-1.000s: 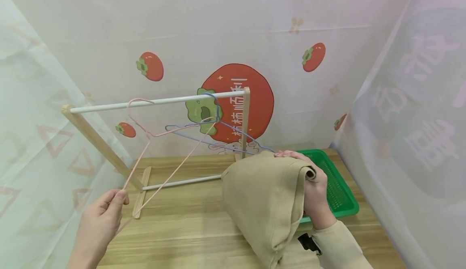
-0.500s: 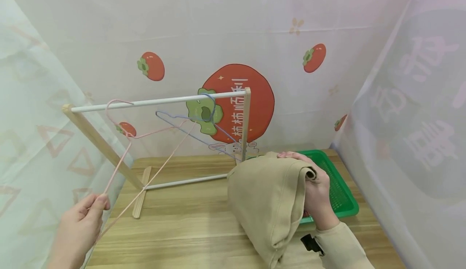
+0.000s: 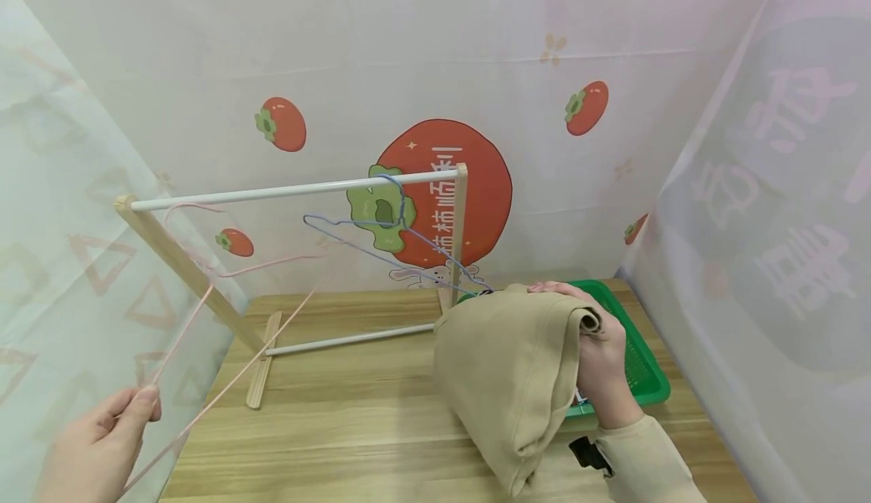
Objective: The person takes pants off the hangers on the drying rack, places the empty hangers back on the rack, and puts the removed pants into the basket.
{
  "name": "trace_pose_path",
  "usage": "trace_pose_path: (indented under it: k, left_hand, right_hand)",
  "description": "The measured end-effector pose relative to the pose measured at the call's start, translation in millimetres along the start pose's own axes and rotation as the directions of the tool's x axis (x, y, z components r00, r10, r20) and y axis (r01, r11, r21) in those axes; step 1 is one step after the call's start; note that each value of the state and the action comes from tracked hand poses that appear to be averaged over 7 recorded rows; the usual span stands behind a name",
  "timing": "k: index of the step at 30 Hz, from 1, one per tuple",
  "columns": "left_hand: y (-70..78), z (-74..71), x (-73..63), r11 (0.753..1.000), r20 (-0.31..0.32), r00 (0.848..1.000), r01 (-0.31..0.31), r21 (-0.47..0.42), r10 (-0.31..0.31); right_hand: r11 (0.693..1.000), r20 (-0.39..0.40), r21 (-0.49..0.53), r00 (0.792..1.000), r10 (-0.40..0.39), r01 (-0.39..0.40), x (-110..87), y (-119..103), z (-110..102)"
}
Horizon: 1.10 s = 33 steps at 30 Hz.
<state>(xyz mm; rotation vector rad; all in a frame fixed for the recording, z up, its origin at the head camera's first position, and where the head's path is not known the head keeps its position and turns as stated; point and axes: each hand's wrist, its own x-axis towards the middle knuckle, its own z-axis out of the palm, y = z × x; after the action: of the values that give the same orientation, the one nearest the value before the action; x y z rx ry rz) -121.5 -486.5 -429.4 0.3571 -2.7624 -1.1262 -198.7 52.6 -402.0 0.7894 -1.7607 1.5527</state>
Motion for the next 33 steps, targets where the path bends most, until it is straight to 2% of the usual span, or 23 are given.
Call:
trace_pose_path:
  k: [3,5,8,14,19,23,28,31,33]
  left_hand:
    - [2.3,-4.1,2.3,0.996,-0.033,0.999,0.007,0.093,-0.004]
    - [4.4,-5.6,4.5,0.992,-0.042,0.999,0.018,0.125,-0.013]
    - [8.0,-4.6,8.6,0.988,-0.057,0.998,-0.008,0.152,0.017]
    - [15.4,0.1,16.1,0.985,-0.129,0.990,-0.042,0.169,0.065]
    - [23.6,4.3,20.0,0.977,-0.170,0.979,-0.076,0.198,0.110]
    - [25.8,4.5,20.1,0.973,-0.145,0.983,-0.076,0.216,0.109]
    - [30.0,8.0,19.3,0.964,-0.100,0.985,-0.114,0.240,0.141]
    - [34.8,12.6,17.0,0.963,-0.110,0.981,-0.132,0.234,0.162]
    - [38.6,13.4,14.1,0.965,-0.109,0.982,-0.125,0.230,0.153]
  right_hand:
    - [1.000,-0.001,0.003,1.000,0.002,-0.002,0.1,-3,-3]
    - [1.000,0.005,0.018,1.000,-0.016,0.016,1.1,-5,-4]
    - [0.998,0.010,0.037,0.999,-0.046,0.046,2.9,-9,-4]
    - [0.995,0.012,0.066,0.997,-0.074,0.073,3.8,-7,-10]
    - [0.992,-0.006,0.119,0.999,-0.050,0.050,4.0,-9,-18]
    - [0.993,-0.035,0.120,0.999,-0.006,0.011,1.3,-7,-26]
    - [0.995,-0.045,0.101,0.999,-0.018,0.022,-0.7,-3,-32]
    - [0.995,-0.049,0.097,0.999,-0.012,0.017,-2.3,-2,-34]
    - [0.996,-0.046,0.094,0.999,-0.002,0.006,-3.7,-2,-34]
